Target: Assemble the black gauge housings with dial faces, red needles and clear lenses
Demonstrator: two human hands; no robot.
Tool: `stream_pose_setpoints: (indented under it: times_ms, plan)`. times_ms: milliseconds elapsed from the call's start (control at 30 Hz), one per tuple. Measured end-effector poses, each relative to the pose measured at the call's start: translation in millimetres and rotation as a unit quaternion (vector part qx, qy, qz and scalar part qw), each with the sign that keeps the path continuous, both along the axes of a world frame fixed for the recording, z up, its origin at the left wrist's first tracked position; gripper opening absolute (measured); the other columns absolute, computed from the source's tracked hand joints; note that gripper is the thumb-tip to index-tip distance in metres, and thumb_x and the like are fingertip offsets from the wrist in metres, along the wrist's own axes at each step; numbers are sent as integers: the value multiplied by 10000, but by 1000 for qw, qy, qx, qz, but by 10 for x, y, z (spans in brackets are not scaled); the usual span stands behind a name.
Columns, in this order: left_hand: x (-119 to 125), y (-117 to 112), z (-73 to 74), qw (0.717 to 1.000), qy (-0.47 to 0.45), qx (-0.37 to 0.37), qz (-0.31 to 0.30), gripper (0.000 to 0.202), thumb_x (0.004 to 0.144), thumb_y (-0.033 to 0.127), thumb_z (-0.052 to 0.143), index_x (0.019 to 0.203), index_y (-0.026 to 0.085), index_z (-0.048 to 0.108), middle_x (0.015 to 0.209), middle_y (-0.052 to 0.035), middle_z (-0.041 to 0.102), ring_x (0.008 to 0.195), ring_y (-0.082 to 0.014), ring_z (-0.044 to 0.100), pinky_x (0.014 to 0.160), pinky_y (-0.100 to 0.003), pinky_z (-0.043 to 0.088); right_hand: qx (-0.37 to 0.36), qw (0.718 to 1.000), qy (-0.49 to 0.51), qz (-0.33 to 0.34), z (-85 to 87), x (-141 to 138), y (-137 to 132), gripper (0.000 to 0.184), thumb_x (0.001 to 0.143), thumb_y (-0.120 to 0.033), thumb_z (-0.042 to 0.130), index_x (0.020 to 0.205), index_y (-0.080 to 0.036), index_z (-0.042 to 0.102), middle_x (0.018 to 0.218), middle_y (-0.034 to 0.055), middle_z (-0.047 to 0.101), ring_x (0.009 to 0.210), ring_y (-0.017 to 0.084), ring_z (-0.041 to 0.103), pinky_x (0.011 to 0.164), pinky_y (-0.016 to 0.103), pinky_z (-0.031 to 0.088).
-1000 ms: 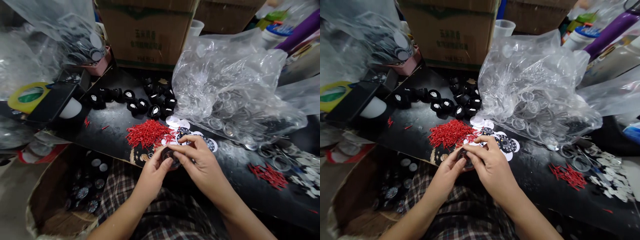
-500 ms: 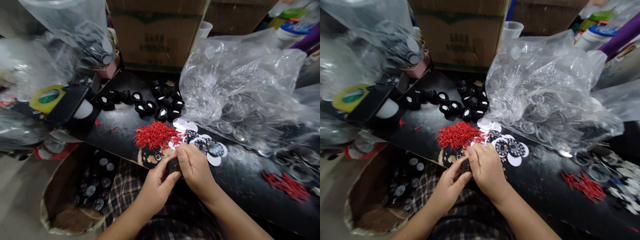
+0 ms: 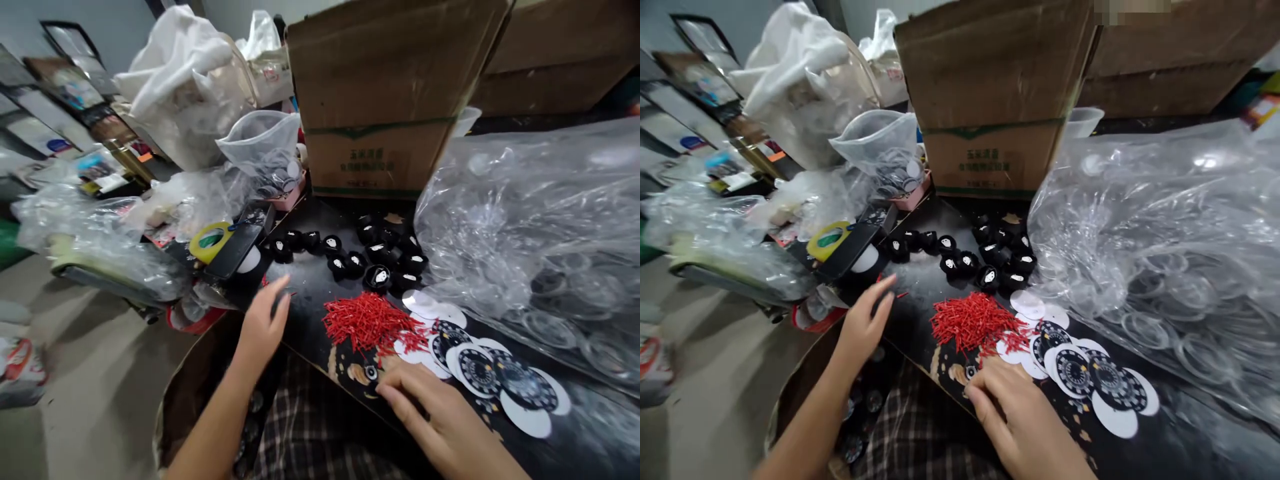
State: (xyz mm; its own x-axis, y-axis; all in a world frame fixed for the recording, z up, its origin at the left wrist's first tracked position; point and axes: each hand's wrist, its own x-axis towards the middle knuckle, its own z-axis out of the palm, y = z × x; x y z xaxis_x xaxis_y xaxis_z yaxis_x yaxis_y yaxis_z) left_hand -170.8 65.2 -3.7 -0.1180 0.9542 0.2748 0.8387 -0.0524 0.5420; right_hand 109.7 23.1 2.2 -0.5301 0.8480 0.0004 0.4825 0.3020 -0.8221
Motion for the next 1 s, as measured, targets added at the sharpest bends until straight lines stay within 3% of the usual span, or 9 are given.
stream_pose_setpoints:
  times_ms: [133,200,267,333,467,667,833,1000]
  plan:
    - [-155,1208,209,1000,7,-3,-23,371,910,300,500,1236,135,564,1327,-129,578,1270,-243,484,1098,-447,324,4,999,-36,-23,20,109,-99,251,935,-287,411,762,-227,584,829,24,676,787,169,629,726,287,498]
    - [-195,1555,187,998,5,-25,-50,321,887,321,561,1159,153,602,1269,-109,603,1196,-253,538,1038,-504,377,-9,997,-61,-49,3,196,-159,258,927,-287,414,748,-227,590,769,13,680,720,166,632,691,287,507]
    - [-174,1687,107,997,4,-44,-69,300,878,338,580,1121,164,611,1244,-95,601,1146,-251,562,987,-515,420,-17,995,-70,-71,-23,273,-214,256,922,-298,422,752,-232,601,752,6,685,691,165,635,684,292,514]
    - [-102,1645,9,996,1,-56,-75,304,878,348,579,1121,167,607,1273,-97,576,1166,-257,542,985,-522,418,-18,993,-69,-90,-47,330,-253,255,923,-321,430,769,-241,617,778,7,694,709,170,646,702,299,519]
    - [177,1341,-128,995,-22,-67,-68,312,863,366,580,1104,176,636,1352,-123,527,1278,-280,463,1077,-501,327,-24,992,-65,-106,-62,368,-262,285,934,-355,419,779,-249,632,795,13,695,735,179,652,689,303,524]
    - [642,969,-162,992,-96,-58,-55,380,913,364,453,1202,170,605,1398,-136,514,1360,-253,391,1115,-408,300,-21,995,-62,-81,-23,299,-227,298,931,-354,407,749,-246,616,753,7,685,695,175,649,654,301,525]
    - [561,591,-107,989,-146,-34,-6,477,974,400,262,1367,172,407,1413,-141,493,1287,-204,482,1056,-389,383,-41,993,-54,-93,-71,399,-288,281,929,-388,427,796,-261,639,812,6,694,745,175,653,706,301,528]
    - [544,300,-148,991,-127,-50,1,602,813,467,602,1320,176,460,1294,-148,580,1087,-271,600,986,-468,426,-44,995,-55,-77,-101,379,-282,310,942,-392,405,782,-254,633,758,10,673,701,172,629,648,291,505]
